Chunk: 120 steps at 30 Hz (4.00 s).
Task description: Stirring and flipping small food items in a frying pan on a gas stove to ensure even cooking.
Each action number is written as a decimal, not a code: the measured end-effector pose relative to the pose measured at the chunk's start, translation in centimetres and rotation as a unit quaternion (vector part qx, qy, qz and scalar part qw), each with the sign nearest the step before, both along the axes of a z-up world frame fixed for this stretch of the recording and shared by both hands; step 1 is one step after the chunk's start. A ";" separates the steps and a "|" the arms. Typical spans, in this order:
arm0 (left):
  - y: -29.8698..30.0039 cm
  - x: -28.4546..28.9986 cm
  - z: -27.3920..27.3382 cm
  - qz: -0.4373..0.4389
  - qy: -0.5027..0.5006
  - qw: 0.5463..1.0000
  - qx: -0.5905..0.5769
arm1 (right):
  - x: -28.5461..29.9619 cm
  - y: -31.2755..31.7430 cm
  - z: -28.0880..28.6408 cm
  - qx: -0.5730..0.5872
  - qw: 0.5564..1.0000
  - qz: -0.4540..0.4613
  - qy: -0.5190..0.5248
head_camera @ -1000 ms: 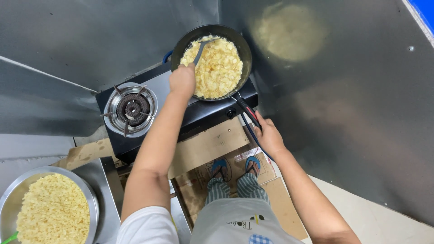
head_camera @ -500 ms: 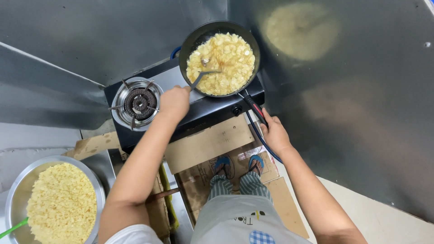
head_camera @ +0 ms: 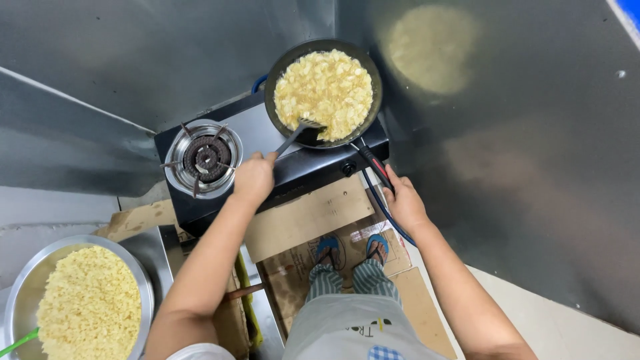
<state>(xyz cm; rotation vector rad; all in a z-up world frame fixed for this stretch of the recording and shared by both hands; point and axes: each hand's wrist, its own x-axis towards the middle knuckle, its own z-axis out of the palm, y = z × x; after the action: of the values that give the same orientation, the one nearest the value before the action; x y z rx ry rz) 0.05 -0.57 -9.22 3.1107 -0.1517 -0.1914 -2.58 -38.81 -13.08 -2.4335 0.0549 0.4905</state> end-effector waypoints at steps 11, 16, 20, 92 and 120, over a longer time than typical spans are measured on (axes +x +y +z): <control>-4.9 10.8 -4.0 0.051 -0.086 0.991 -0.094 | 0.0 -0.1 0.1 -0.002 1.000 0.007 0.002; -6.7 13.1 -7.3 0.081 -0.067 0.990 -0.096 | -0.1 0.0 0.5 -0.003 1.000 0.009 0.007; -6.6 9.9 -7.0 0.054 -0.031 0.996 -0.066 | -0.1 0.0 0.8 0.002 1.000 0.009 -0.002; -11.9 -7.8 -3.0 0.192 -0.052 0.946 -0.257 | -2.4 -3.9 1.8 -0.001 0.993 0.114 0.031; -4.3 4.0 -5.7 0.260 -0.101 0.923 -0.265 | -3.1 -1.7 2.7 -0.016 0.998 0.052 0.022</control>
<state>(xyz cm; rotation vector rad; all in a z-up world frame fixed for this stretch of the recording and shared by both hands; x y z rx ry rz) 4.02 -4.89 -14.95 2.5037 0.5264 0.1602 -5.68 -40.55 -10.33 -2.4663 -0.0462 0.5946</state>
